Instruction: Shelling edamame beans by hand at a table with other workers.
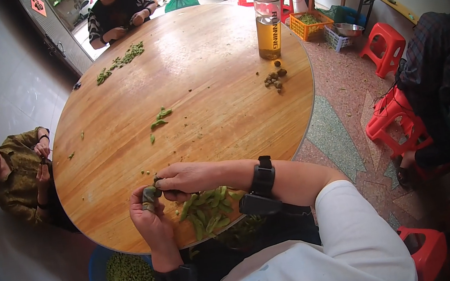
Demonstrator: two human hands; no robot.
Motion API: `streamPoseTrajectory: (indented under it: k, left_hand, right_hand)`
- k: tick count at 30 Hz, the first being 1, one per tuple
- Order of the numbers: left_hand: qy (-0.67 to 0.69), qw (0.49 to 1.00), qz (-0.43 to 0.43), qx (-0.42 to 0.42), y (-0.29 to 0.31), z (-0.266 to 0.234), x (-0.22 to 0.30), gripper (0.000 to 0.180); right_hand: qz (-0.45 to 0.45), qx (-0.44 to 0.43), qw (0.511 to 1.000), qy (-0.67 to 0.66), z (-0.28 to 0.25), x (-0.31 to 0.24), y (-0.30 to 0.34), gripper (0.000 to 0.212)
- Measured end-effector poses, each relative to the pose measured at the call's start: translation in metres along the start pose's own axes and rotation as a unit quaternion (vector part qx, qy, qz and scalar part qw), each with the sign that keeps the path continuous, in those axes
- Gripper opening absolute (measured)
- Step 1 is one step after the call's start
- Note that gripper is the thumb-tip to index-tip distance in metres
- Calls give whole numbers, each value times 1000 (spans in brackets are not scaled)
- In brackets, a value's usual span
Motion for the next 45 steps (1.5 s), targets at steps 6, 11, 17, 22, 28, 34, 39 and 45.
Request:
streamPoseTrajectory:
  k: [6,11,17,22,28,34,39,45]
  left_hand:
    - [-4,1000,-20,-23,-1,1,-4,18]
    - [88,991,-81,-54,0,10,-11,21]
    - [98,992,-71,-21,-5,-1,-12,14]
    - [69,995,-68,-15,-7,-9,-13,9]
    - [51,996,-72,-17,-4,-1,-17,12]
    - [134,985,-88,-66,1,10,-14,15]
    - [99,993,-47,-43,-5,8,-16,21]
    - [-17,999,-28,-9,-14,-5,-15,22]
  right_hand:
    - [30,13,998,56,-2,4,-1,25]
    - [35,22,999,-6,-1,4,2,25]
    - [79,-30,986,-145,6,8,5,23]
    - [93,-42,990,-102,3,9,3,26]
    - [68,-27,995,-74,0,21,-2,23]
    - [82,-42,978,-186,6,20,2,19]
    - [20,90,995,24,-11,10,-2,19]
    - [19,135,984,111,-14,6,-3,19]
Point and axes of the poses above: each hand's wrist, its own y-axis away from the middle knuckle, its own z-axis out of the palm, x = y × z, the point moved 9 cm from there along -y, towards the middle knuckle, and after that the axes turned 4 degrees about y, right-handed, at the moved point
